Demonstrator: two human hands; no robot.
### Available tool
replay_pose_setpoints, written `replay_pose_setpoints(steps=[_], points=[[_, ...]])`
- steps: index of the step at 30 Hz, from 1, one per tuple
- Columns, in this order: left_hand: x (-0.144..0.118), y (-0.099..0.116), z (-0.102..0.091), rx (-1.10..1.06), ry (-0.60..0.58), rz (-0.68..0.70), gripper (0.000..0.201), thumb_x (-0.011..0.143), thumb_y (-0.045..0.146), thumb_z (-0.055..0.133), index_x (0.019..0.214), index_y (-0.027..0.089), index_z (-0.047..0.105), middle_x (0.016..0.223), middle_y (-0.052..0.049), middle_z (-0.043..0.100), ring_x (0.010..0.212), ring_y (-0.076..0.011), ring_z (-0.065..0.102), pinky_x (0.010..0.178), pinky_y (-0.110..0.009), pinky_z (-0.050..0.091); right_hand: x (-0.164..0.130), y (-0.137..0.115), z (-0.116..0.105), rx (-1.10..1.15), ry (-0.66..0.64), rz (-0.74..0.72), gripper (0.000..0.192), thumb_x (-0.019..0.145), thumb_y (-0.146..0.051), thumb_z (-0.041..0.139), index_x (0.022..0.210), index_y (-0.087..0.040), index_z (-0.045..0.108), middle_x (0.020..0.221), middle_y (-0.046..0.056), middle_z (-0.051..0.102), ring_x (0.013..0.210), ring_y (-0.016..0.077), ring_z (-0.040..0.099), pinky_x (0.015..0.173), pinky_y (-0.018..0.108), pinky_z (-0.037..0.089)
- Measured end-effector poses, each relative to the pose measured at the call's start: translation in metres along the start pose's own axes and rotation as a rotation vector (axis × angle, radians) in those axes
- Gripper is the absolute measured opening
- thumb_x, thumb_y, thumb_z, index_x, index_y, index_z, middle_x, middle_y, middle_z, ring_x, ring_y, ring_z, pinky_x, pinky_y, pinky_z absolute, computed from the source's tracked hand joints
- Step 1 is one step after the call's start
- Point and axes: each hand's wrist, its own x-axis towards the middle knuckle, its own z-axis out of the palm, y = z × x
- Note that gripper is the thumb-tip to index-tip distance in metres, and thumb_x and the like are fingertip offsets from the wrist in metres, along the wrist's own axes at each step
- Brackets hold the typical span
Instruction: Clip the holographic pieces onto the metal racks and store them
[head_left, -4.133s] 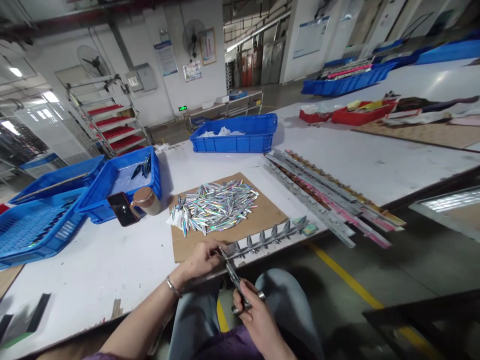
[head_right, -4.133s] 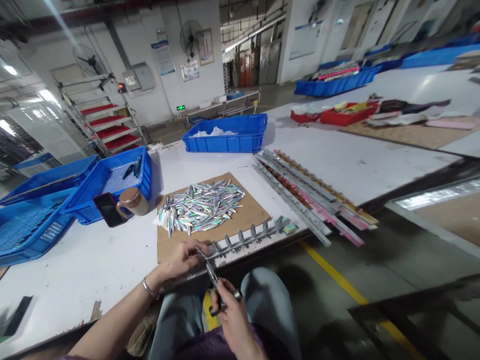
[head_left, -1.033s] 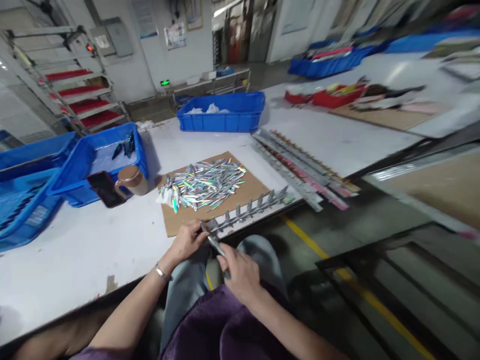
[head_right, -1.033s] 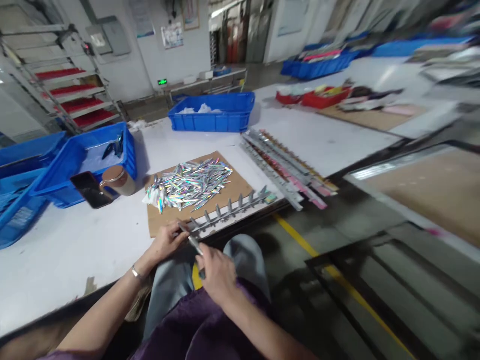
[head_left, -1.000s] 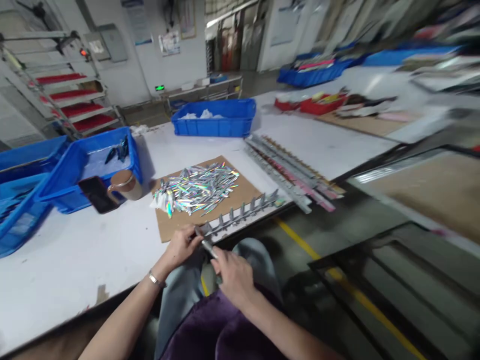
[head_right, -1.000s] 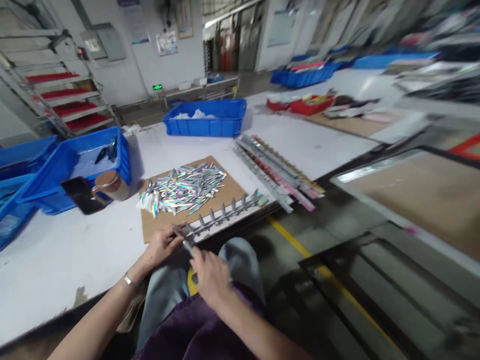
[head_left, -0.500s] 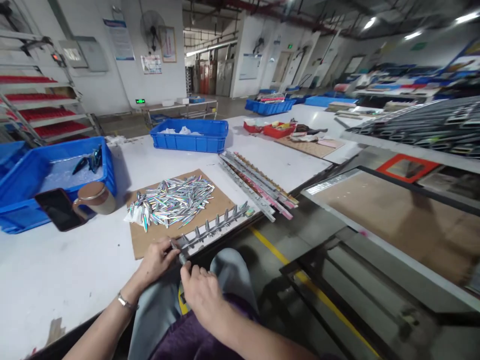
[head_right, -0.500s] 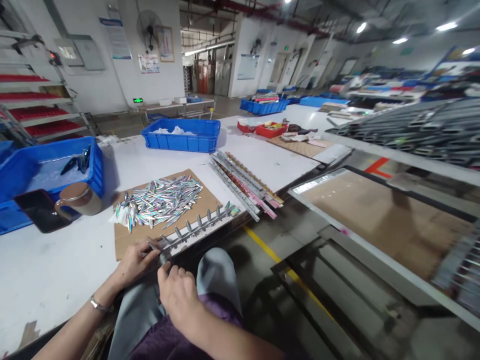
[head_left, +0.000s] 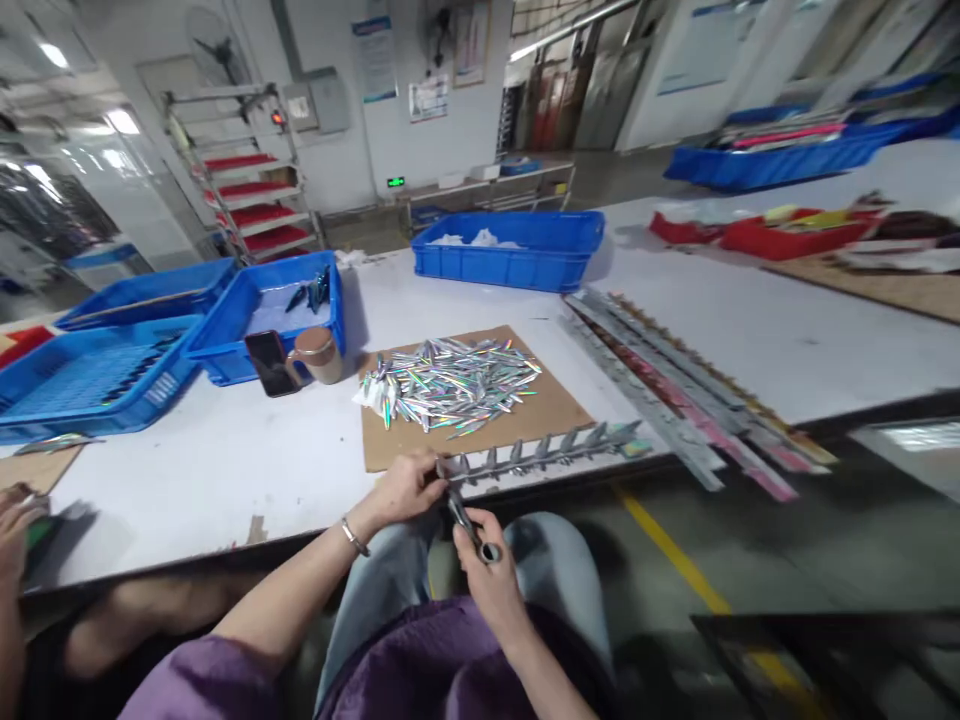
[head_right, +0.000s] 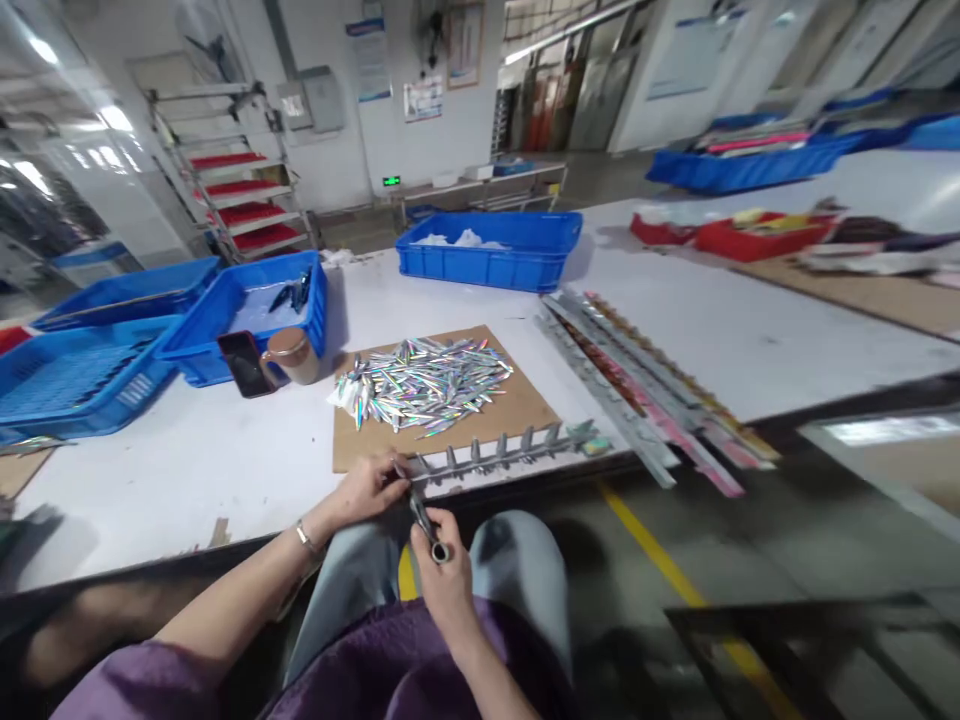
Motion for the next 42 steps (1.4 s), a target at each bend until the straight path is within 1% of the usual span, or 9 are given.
replay_pose_setpoints(steps=[5,9,15,20,25,30,32,37,42], points=[[0.015,-0.007,-0.032,-0.066,-0.067,-0.023,0.036,0.080,0.004,0.053,0.109,0.016,0.070,0.105,-0.005,0.075,0.089,-0.0163,0.068,0.079,-0.025,0.052,-0.005,0.015,0.003,-0.082,0.035,-0.005,0.051,0.087,-0.066,0.055,0.108,-0.021,0.066,0.077,0.004,0.069,0.067,0.0206,0.064,0.057,0.028,0.049],[0.065,-0.016,-0.057,0.307,0.069,-0.134,0.022,0.090,0.011,0.053,0.099,0.016,0.073,0.099,-0.007,0.075,0.095,-0.0188,0.068,0.089,-0.029,0.052,-0.005,0.015,0.001,-0.109,0.079,-0.039,0.054,0.088,-0.069,0.052,0.107,-0.021,0.066,0.079,0.006,0.071,0.068,0.0218,0.067,0.057,0.028,0.050],[0.144,-0.027,-0.046,0.577,-0.113,-0.239,0.008,0.085,0.020,0.067,0.083,0.015,0.072,0.092,-0.012,0.073,0.092,-0.0243,0.069,0.086,-0.033,0.053,-0.003,-0.003,-0.006,-0.141,0.030,-0.083,0.048,0.092,-0.065,0.050,0.104,-0.021,0.064,0.072,0.003,0.069,0.061,0.0203,0.066,0.055,0.028,0.048],[0.167,-0.033,-0.039,0.551,-0.161,-0.218,0.008,0.082,0.012,0.063,0.076,0.013,0.068,0.079,-0.013,0.071,0.082,-0.0233,0.069,0.081,-0.033,0.053,-0.001,-0.015,-0.011,-0.286,-0.021,-0.127,0.036,0.096,-0.053,0.044,0.108,-0.023,0.060,0.077,0.003,0.072,0.068,0.0225,0.069,0.062,0.030,0.049],[0.127,-0.035,-0.055,0.388,-0.112,-0.195,0.012,0.090,0.017,0.052,0.085,0.014,0.062,0.073,-0.007,0.068,0.070,-0.0172,0.066,0.071,-0.028,0.054,-0.014,-0.011,-0.020,-0.330,-0.051,-0.081,0.036,0.097,-0.052,0.045,0.115,-0.024,0.057,0.085,0.005,0.074,0.076,0.0247,0.071,0.069,0.033,0.049],[0.053,-0.030,-0.060,-0.597,0.018,-0.245,0.035,0.091,0.043,0.064,0.110,0.017,0.050,0.073,0.001,0.066,0.062,-0.0151,0.067,0.064,-0.029,0.056,-0.024,-0.006,-0.012,-0.053,-0.137,0.001,0.039,0.096,-0.058,0.049,0.112,-0.023,0.054,0.077,0.002,0.067,0.068,0.0199,0.065,0.065,0.031,0.050],[0.029,-0.028,-0.056,-0.800,0.021,-0.280,0.044,0.086,0.050,0.071,0.107,0.017,0.052,0.075,-0.001,0.067,0.066,-0.0157,0.069,0.069,-0.030,0.057,-0.023,-0.008,-0.004,0.057,-0.153,0.023,0.042,0.095,-0.060,0.051,0.111,-0.022,0.054,0.072,0.000,0.063,0.063,0.0184,0.061,0.061,0.029,0.050],[-0.007,-0.026,-0.042,-0.617,0.017,-0.183,0.040,0.087,0.052,0.072,0.092,0.013,0.065,0.088,-0.006,0.070,0.079,-0.0150,0.066,0.076,-0.027,0.053,-0.021,-0.013,0.013,0.162,-0.147,0.036,0.044,0.093,-0.060,0.055,0.111,-0.020,0.055,0.070,0.000,0.062,0.062,0.0171,0.060,0.061,0.028,0.050],[-0.012,-0.023,-0.039,-0.349,-0.021,-0.054,0.041,0.093,0.054,0.063,0.093,0.013,0.070,0.090,-0.007,0.072,0.080,-0.0158,0.065,0.076,-0.026,0.049,-0.026,-0.012,0.013,0.048,-0.147,-0.002,0.040,0.095,-0.057,0.051,0.112,-0.020,0.055,0.071,0.000,0.063,0.065,0.0179,0.063,0.063,0.029,0.051]])
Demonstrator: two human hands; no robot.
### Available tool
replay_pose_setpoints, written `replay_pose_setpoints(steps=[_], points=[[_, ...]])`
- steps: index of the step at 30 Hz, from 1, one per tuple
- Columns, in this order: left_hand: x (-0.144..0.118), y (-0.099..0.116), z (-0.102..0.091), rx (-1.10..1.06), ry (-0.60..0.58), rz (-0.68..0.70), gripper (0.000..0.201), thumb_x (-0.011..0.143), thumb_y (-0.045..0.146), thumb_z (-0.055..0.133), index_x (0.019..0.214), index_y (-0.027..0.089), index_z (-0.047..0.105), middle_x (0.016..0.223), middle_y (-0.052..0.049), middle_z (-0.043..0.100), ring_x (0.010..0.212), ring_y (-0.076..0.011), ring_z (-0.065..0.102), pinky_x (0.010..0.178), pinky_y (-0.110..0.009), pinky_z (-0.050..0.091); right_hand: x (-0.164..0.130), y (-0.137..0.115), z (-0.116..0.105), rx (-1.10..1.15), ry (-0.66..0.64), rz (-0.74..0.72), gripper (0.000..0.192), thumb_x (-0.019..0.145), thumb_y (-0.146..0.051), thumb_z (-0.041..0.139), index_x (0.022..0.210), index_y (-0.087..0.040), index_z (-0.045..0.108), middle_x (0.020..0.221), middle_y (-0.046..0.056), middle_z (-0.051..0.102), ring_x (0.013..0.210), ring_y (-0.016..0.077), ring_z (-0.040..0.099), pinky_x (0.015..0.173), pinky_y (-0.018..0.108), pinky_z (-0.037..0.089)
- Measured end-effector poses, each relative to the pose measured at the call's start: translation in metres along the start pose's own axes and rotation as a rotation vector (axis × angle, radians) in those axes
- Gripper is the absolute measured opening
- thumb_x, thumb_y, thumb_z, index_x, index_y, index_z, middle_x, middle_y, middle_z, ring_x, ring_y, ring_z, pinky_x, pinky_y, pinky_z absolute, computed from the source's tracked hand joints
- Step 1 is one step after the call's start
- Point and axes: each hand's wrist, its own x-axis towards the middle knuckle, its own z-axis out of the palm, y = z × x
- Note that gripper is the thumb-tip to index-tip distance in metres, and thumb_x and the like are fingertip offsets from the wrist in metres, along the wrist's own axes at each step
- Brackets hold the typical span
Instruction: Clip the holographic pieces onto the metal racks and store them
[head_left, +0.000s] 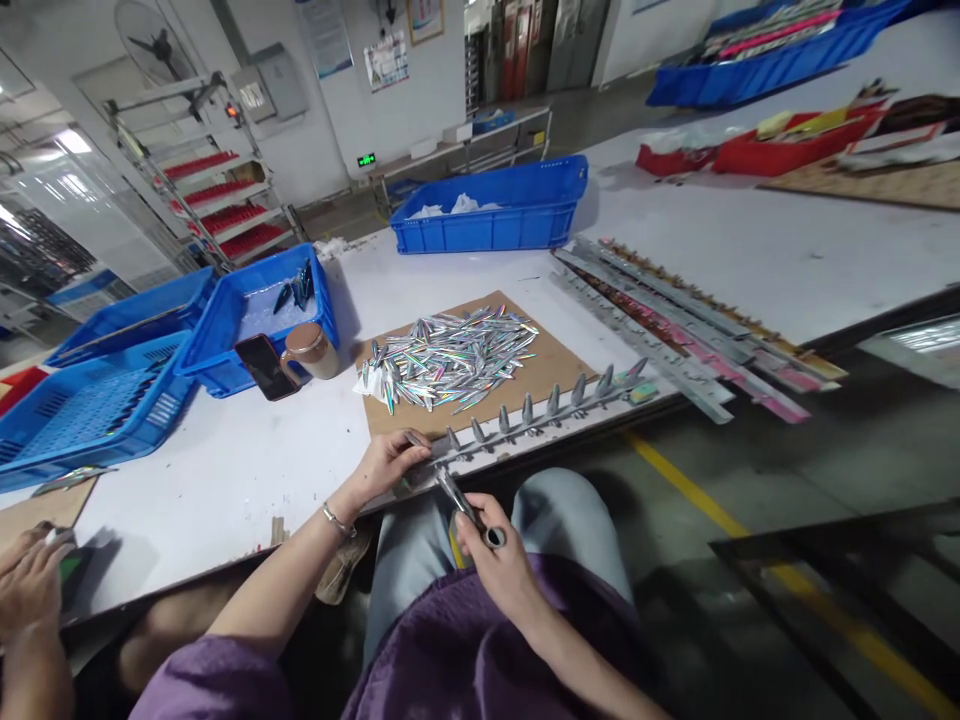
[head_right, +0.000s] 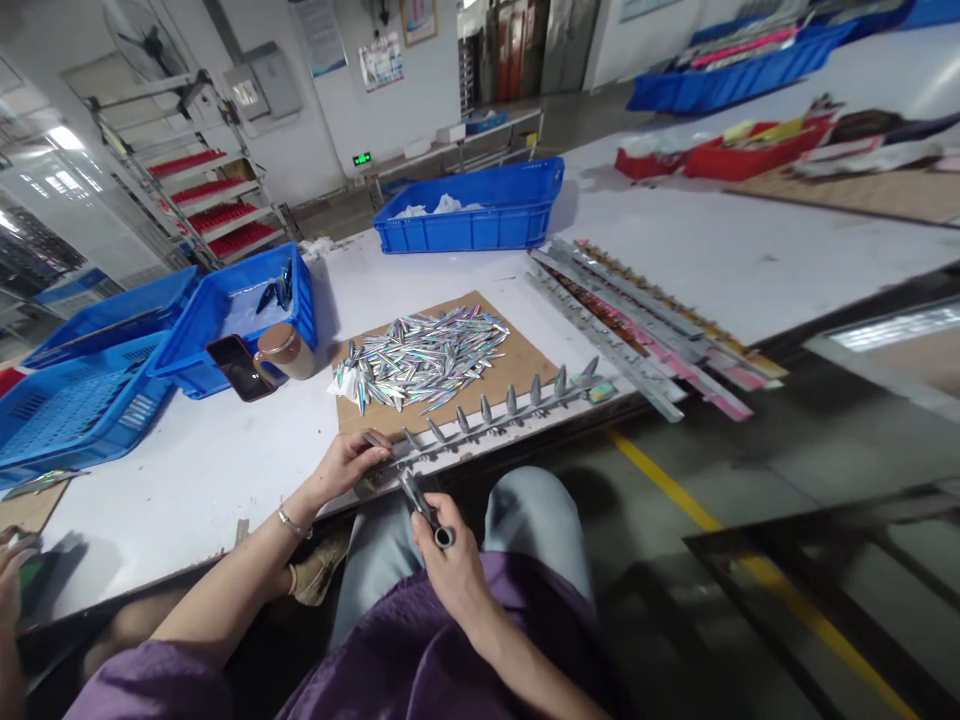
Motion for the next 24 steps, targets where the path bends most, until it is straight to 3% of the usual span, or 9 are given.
replay_pose_setpoints(steps=[5,9,15,20,24], points=[[0.007,0.012,-0.002,0.237,-0.104,0.109,0.037,0.099,0.048,0.055,0.090,0.015,0.069,0.088,-0.007,0.072,0.079,-0.0160,0.066,0.077,-0.026,0.050,-0.001,-0.011,-0.005,-0.400,0.060,-0.084,0.032,0.097,-0.046,0.047,0.115,-0.022,0.058,0.092,0.006,0.074,0.081,0.0239,0.071,0.070,0.032,0.050],[0.013,0.020,-0.002,0.370,-0.165,0.162,0.030,0.100,0.041,0.054,0.092,0.016,0.069,0.091,-0.008,0.073,0.084,-0.0168,0.068,0.080,-0.027,0.050,0.005,-0.017,-0.002,-0.587,0.101,-0.112,0.031,0.096,-0.039,0.045,0.117,-0.021,0.060,0.093,0.007,0.077,0.081,0.0259,0.073,0.068,0.033,0.048],[0.011,0.013,-0.009,0.223,-0.138,0.150,0.037,0.100,0.047,0.053,0.089,0.015,0.068,0.088,-0.008,0.073,0.079,-0.0154,0.068,0.075,-0.025,0.051,0.008,-0.014,0.003,-0.638,0.092,-0.096,0.030,0.097,-0.038,0.046,0.118,-0.022,0.060,0.089,0.006,0.077,0.076,0.0254,0.073,0.064,0.031,0.045],[0.011,0.013,-0.004,0.275,-0.145,0.186,0.034,0.101,0.045,0.053,0.090,0.016,0.068,0.088,-0.008,0.071,0.081,-0.0158,0.067,0.078,-0.025,0.050,0.006,-0.010,0.004,-0.416,0.074,0.004,0.032,0.094,-0.043,0.050,0.116,-0.022,0.058,0.090,0.007,0.073,0.077,0.0242,0.069,0.068,0.032,0.046],[0.015,0.018,0.001,0.379,-0.192,0.179,0.027,0.101,0.037,0.054,0.091,0.016,0.068,0.087,-0.006,0.069,0.079,-0.0148,0.065,0.076,-0.024,0.048,0.008,-0.010,0.007,0.262,0.015,0.224,0.036,0.091,-0.055,0.054,0.105,-0.022,0.055,0.070,-0.002,0.058,0.061,0.0168,0.056,0.059,0.028,0.044]])
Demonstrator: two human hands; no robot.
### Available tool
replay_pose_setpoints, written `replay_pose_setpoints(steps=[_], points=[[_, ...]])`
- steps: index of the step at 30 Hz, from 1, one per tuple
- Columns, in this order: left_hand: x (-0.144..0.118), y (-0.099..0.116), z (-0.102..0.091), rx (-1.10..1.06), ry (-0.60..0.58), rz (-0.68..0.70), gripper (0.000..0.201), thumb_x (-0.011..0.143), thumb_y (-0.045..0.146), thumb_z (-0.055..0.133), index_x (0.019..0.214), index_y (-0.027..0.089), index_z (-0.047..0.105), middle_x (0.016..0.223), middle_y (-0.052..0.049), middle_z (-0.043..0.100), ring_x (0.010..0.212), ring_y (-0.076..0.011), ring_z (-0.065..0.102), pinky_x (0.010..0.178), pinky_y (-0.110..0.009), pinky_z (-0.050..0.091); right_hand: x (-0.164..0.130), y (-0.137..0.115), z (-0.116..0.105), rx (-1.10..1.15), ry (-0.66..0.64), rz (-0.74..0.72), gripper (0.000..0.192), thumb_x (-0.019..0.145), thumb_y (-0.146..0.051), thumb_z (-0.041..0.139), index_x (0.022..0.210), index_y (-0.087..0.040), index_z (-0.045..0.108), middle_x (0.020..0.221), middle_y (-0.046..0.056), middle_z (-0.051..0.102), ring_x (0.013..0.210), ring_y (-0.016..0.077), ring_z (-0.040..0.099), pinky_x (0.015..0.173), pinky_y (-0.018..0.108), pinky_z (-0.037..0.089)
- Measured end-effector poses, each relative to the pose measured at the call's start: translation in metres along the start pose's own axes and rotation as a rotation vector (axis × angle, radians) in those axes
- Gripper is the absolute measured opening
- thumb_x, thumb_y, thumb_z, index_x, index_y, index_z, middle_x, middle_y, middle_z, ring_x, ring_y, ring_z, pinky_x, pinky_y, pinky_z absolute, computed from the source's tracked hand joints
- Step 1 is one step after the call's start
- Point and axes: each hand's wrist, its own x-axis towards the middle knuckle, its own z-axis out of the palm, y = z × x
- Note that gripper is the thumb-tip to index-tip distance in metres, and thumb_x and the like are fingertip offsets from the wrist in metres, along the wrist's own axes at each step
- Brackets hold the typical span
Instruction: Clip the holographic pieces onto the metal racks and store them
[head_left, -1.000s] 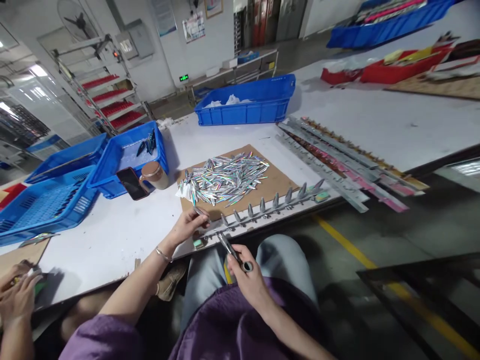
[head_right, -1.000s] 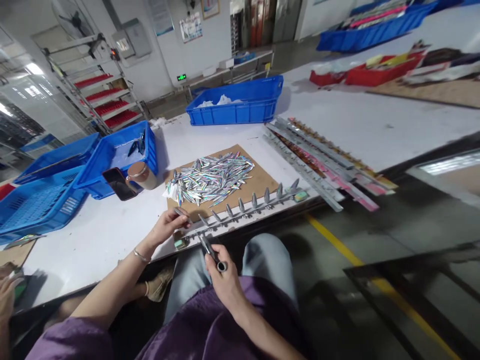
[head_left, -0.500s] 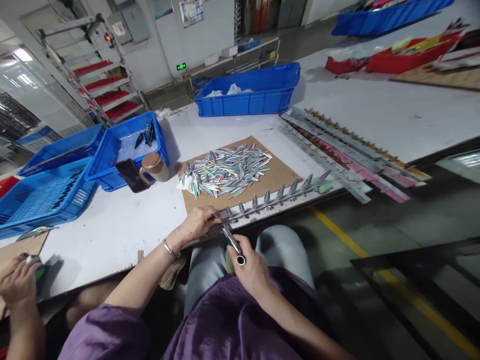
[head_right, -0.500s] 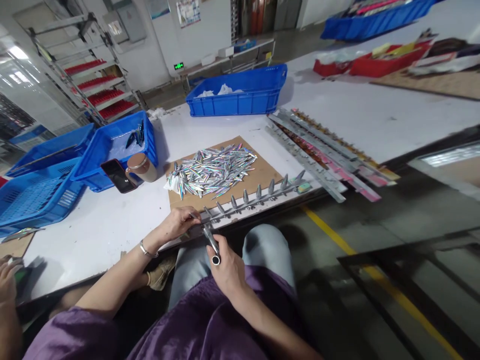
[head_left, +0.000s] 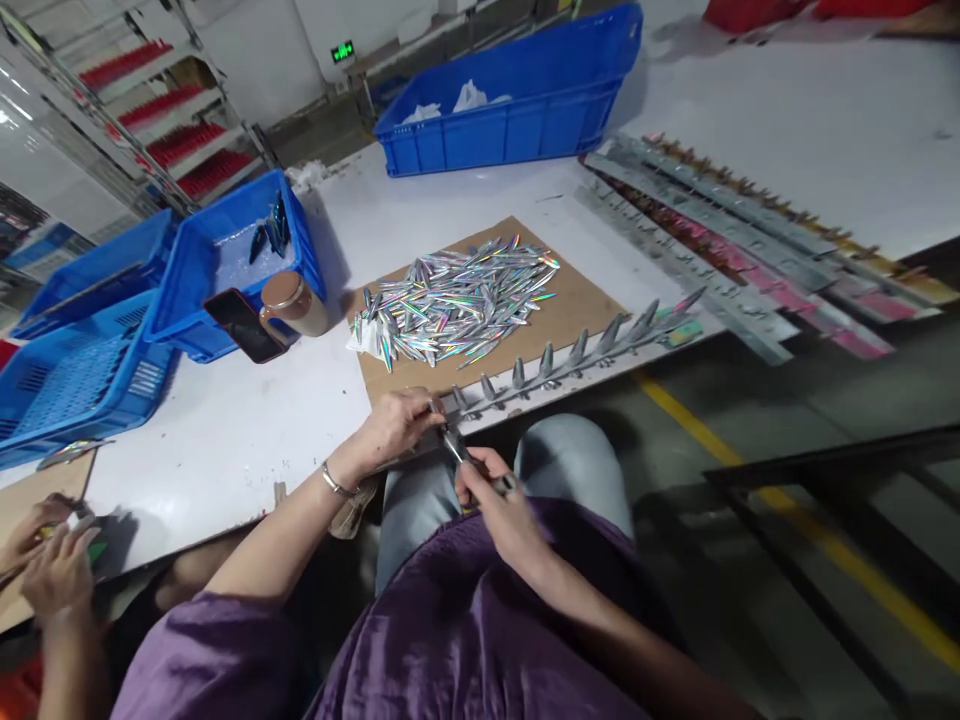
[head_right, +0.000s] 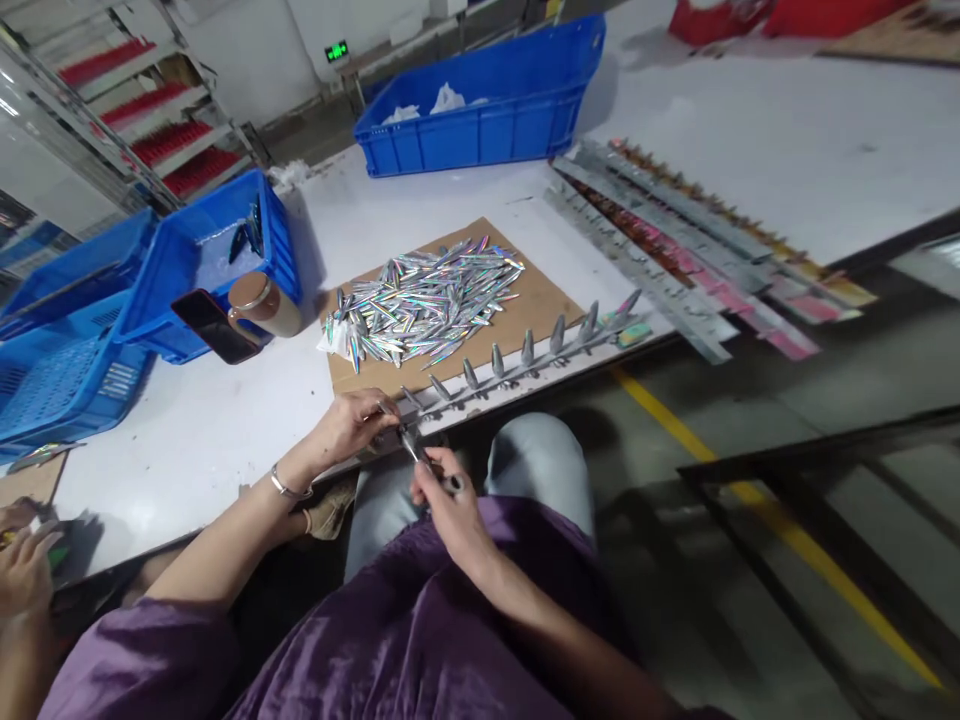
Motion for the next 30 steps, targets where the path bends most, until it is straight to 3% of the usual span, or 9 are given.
replay_pose_setpoints(steps=[3,5,7,10,13,15,17,20,30], points=[[0.000,0.000,0.000,-0.009,0.033,0.002,0.026,0.101,0.036,0.054,0.091,0.016,0.067,0.085,-0.006,0.069,0.077,-0.0142,0.065,0.073,-0.023,0.047,0.005,-0.002,0.002,0.397,-0.197,0.234,0.043,0.091,-0.062,0.049,0.097,-0.021,0.058,0.062,-0.007,0.040,0.049,0.0117,0.037,0.048,0.024,0.034],[-0.001,-0.001,0.001,-0.003,0.049,0.003,0.026,0.101,0.036,0.054,0.091,0.016,0.067,0.085,-0.006,0.069,0.077,-0.0143,0.065,0.074,-0.023,0.047,0.008,-0.002,0.001,0.454,-0.303,0.271,0.047,0.092,-0.062,0.045,0.095,-0.019,0.061,0.060,-0.008,0.031,0.047,0.0107,0.028,0.046,0.022,0.030],[-0.002,-0.001,0.002,0.013,0.045,-0.006,0.026,0.101,0.037,0.054,0.091,0.016,0.067,0.086,-0.006,0.069,0.079,-0.0148,0.065,0.075,-0.024,0.047,0.008,-0.003,-0.003,0.290,-0.272,0.172,0.050,0.096,-0.061,0.038,0.096,-0.018,0.063,0.058,-0.007,0.035,0.047,0.0117,0.032,0.046,0.023,0.033],[-0.002,-0.001,0.003,0.041,0.034,-0.027,0.027,0.101,0.037,0.053,0.091,0.017,0.067,0.085,-0.006,0.069,0.079,-0.0154,0.065,0.075,-0.025,0.048,0.002,-0.006,-0.014,-0.101,-0.094,-0.051,0.044,0.097,-0.056,0.043,0.105,-0.018,0.065,0.067,0.001,0.057,0.059,0.0174,0.054,0.056,0.028,0.044],[-0.001,0.000,0.003,0.048,0.028,-0.031,0.025,0.101,0.036,0.053,0.092,0.017,0.067,0.087,-0.006,0.069,0.080,-0.0156,0.066,0.077,-0.025,0.048,-0.003,-0.017,-0.025,-0.703,0.045,-0.386,0.033,0.098,-0.040,0.052,0.119,-0.019,0.066,0.085,0.008,0.069,0.079,0.0234,0.064,0.072,0.033,0.046],[0.000,0.000,0.002,0.043,0.033,-0.028,0.025,0.101,0.036,0.054,0.092,0.017,0.067,0.087,-0.006,0.069,0.080,-0.0154,0.066,0.077,-0.025,0.048,-0.005,-0.026,-0.026,-1.153,0.092,-0.590,0.032,0.102,-0.032,0.048,0.123,-0.017,0.066,0.085,0.009,0.070,0.080,0.0244,0.065,0.072,0.035,0.043],[0.000,-0.001,0.002,0.036,0.049,-0.013,0.024,0.101,0.035,0.054,0.091,0.017,0.066,0.086,-0.006,0.069,0.079,-0.0152,0.066,0.077,-0.025,0.048,-0.006,-0.033,-0.021,-1.414,0.105,-0.662,0.031,0.103,-0.025,0.045,0.122,-0.015,0.066,0.081,0.010,0.068,0.076,0.0241,0.064,0.068,0.036,0.040],[-0.001,-0.002,0.002,0.033,0.068,0.008,0.024,0.101,0.035,0.054,0.090,0.017,0.066,0.085,-0.006,0.069,0.078,-0.0153,0.065,0.076,-0.024,0.048,-0.006,-0.037,-0.010,-1.565,0.100,-0.631,0.029,0.101,-0.016,0.045,0.121,-0.012,0.065,0.079,0.011,0.067,0.071,0.0240,0.063,0.064,0.037,0.038],[-0.003,-0.001,0.004,0.009,0.073,-0.018,0.032,0.102,0.041,0.051,0.092,0.016,0.067,0.086,-0.006,0.069,0.078,-0.0155,0.065,0.077,-0.026,0.049,-0.012,-0.032,-0.013,-1.501,0.130,-0.651,0.028,0.104,-0.025,0.044,0.122,-0.017,0.063,0.081,0.008,0.069,0.075,0.0211,0.064,0.067,0.035,0.037]])
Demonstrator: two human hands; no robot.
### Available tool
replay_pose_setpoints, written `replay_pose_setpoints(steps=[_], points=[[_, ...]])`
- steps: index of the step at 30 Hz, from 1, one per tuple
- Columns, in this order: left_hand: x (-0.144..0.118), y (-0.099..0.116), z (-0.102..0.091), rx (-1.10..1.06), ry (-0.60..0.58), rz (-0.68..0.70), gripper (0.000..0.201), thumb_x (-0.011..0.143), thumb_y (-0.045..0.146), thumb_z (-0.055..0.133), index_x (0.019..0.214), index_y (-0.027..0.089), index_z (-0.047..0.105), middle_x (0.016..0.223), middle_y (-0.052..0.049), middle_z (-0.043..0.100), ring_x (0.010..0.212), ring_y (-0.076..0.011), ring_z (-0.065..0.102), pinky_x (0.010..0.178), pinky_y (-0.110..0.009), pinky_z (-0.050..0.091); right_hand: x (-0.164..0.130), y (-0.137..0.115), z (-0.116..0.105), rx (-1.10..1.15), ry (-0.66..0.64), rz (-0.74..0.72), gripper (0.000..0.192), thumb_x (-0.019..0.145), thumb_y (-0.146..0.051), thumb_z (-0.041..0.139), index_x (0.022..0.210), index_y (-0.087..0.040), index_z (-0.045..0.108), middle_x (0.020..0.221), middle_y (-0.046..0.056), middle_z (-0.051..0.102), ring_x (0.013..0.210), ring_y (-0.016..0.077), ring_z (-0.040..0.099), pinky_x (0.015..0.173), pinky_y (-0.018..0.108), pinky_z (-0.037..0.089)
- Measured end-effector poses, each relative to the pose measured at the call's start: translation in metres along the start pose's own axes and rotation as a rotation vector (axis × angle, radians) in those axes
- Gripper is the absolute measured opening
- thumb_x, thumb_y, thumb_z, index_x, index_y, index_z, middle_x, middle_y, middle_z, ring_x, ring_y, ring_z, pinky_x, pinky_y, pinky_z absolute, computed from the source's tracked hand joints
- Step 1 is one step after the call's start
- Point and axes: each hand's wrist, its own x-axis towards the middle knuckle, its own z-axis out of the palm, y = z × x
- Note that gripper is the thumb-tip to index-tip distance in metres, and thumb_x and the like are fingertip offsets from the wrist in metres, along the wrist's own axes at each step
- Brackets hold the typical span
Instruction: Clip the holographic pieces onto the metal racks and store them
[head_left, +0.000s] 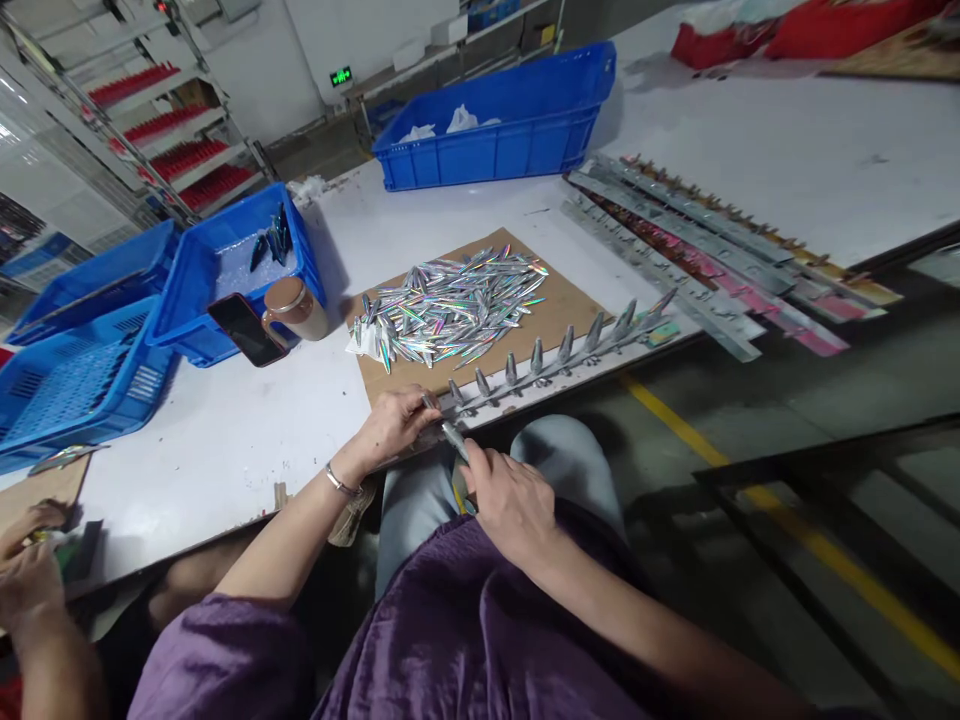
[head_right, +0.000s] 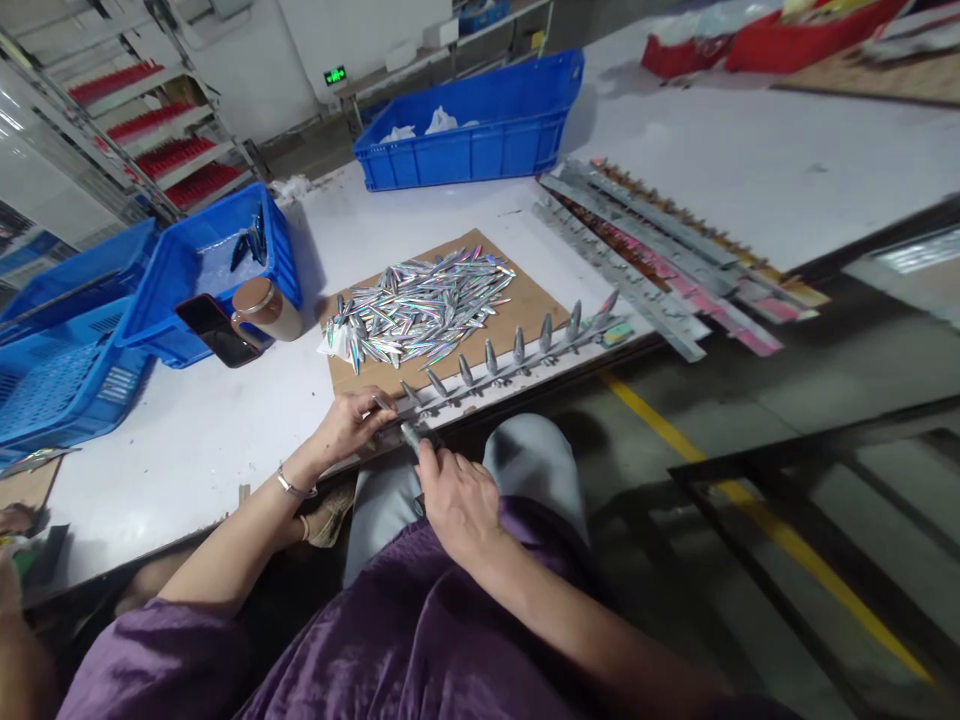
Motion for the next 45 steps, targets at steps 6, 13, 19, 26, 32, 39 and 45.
replay_pose_setpoints(steps=[6,13,19,26,32,39,45], points=[[0.000,-0.004,0.001,-0.043,0.012,0.013,0.035,0.102,0.045,0.050,0.092,0.016,0.068,0.086,-0.006,0.069,0.079,-0.0153,0.065,0.076,-0.025,0.049,0.001,-0.003,0.007,-0.032,-0.015,-0.001,0.028,0.104,-0.023,0.043,0.120,-0.014,0.064,0.079,0.008,0.068,0.071,0.0208,0.063,0.066,0.035,0.036],[0.001,-0.002,0.001,-0.050,-0.008,-0.005,0.037,0.102,0.047,0.050,0.091,0.016,0.067,0.087,-0.007,0.070,0.079,-0.0152,0.065,0.077,-0.025,0.049,0.006,-0.004,0.003,-0.056,-0.044,-0.004,0.031,0.101,-0.013,0.041,0.122,-0.013,0.063,0.080,0.011,0.067,0.072,0.0224,0.063,0.065,0.036,0.037],[0.000,-0.004,0.002,-0.048,0.018,0.014,0.033,0.101,0.043,0.052,0.091,0.016,0.067,0.087,-0.007,0.070,0.079,-0.0155,0.066,0.077,-0.026,0.049,0.008,-0.006,0.009,0.267,-0.136,0.145,0.024,0.096,-0.020,0.054,0.118,-0.017,0.062,0.081,0.009,0.069,0.069,0.0213,0.064,0.060,0.030,0.039],[-0.002,-0.003,0.002,-0.058,0.044,-0.003,0.028,0.100,0.039,0.055,0.090,0.016,0.067,0.086,-0.005,0.070,0.079,-0.0155,0.066,0.075,-0.025,0.048,0.007,-0.013,0.053,1.356,-0.374,0.513,0.048,0.104,-0.039,0.027,0.083,-0.017,0.064,0.048,-0.010,0.039,0.041,0.0107,0.039,0.041,0.020,0.040],[-0.012,0.001,-0.001,-0.061,0.001,-0.130,0.018,0.097,0.032,0.060,0.096,0.015,0.067,0.089,-0.005,0.069,0.081,-0.0164,0.064,0.076,-0.026,0.048,0.002,-0.026,0.057,1.745,-0.350,0.540,0.050,0.096,-0.063,0.045,0.075,-0.020,0.059,0.055,-0.007,0.037,0.043,0.0095,0.034,0.043,0.021,0.035],[-0.026,0.003,0.001,-0.081,-0.015,-0.274,0.009,0.090,0.020,0.063,0.096,0.016,0.068,0.093,-0.005,0.072,0.084,-0.0168,0.066,0.077,-0.025,0.049,-0.019,0.009,0.033,1.143,-0.072,0.425,0.038,0.092,-0.052,0.058,0.116,-0.022,0.065,0.100,0.009,0.072,0.089,0.0247,0.067,0.081,0.036,0.051],[-0.011,-0.014,-0.018,-0.014,0.076,-0.264,0.020,0.092,0.015,0.054,0.102,0.018,0.071,0.100,-0.005,0.075,0.091,-0.0179,0.069,0.084,-0.027,0.052,-0.021,0.001,0.040,1.246,-0.146,0.463,0.045,0.094,-0.060,0.051,0.114,-0.022,0.062,0.078,0.004,0.068,0.069,0.0209,0.065,0.067,0.031,0.053]])
